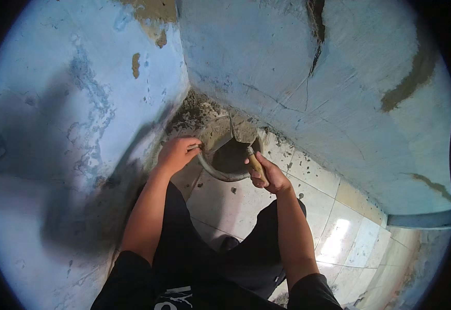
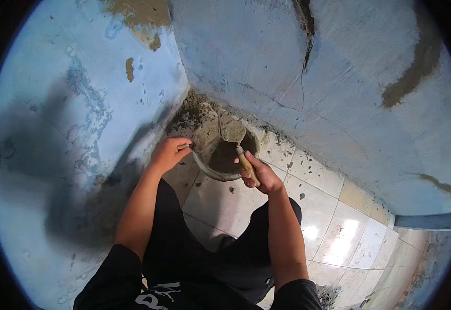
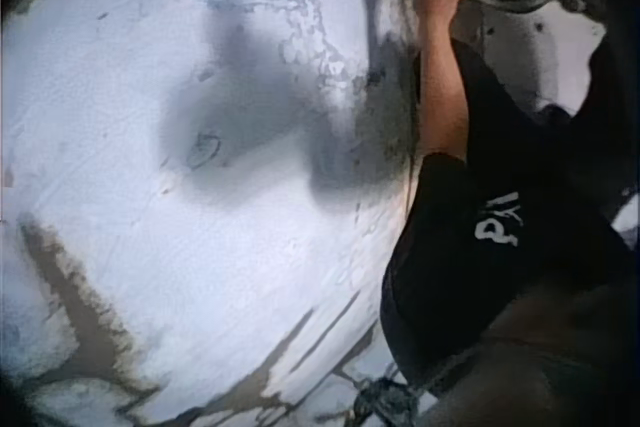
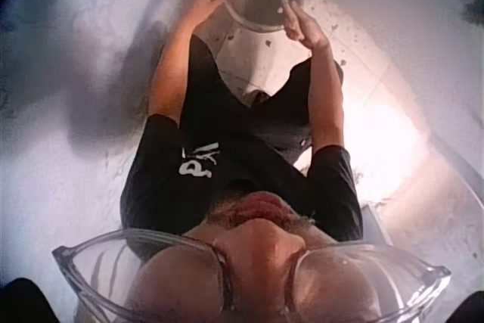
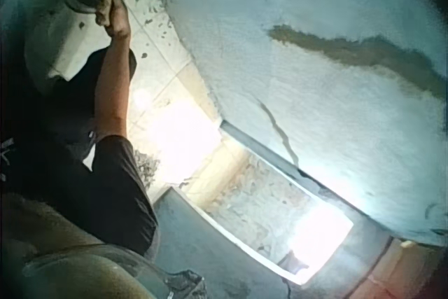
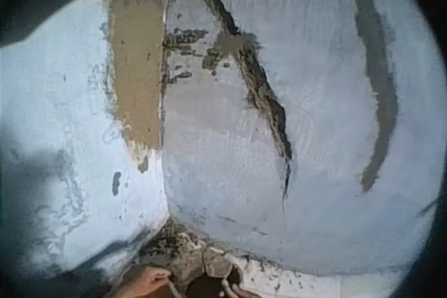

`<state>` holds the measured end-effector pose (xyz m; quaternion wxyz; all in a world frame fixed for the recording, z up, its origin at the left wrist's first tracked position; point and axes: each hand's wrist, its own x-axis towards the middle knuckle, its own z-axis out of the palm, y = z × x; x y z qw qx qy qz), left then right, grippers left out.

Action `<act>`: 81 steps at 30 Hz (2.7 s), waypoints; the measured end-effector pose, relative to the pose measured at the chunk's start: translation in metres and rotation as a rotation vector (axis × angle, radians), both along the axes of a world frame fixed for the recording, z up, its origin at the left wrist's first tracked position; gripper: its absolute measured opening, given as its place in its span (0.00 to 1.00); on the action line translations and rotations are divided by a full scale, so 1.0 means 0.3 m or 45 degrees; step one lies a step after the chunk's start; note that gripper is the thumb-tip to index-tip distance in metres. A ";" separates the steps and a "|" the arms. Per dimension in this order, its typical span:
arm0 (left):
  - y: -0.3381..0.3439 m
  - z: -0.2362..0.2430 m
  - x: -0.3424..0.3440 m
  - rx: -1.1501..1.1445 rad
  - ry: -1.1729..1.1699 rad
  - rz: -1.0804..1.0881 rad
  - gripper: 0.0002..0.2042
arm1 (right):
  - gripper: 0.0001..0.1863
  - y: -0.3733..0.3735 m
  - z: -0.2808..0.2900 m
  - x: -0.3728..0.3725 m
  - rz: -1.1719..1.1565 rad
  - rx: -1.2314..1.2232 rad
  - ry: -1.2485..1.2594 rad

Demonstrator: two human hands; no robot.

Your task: The person applies cement mixture from a bucket onto a cracked wall using a handheld trowel to repair the wall.

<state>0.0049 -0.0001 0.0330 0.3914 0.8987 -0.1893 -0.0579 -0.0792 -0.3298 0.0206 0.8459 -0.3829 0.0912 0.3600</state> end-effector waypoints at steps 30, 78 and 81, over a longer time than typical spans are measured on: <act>0.050 0.549 0.108 0.483 -0.398 -0.043 0.07 | 0.27 -0.046 -0.035 0.009 -0.167 -0.600 -0.431; -0.091 0.471 0.040 1.214 -0.528 -0.067 0.11 | 0.16 -0.006 0.375 0.001 -0.272 -1.982 -1.087; -0.133 0.464 0.029 1.161 -0.457 -0.059 0.12 | 0.17 0.004 0.307 0.007 -0.348 -2.023 -1.113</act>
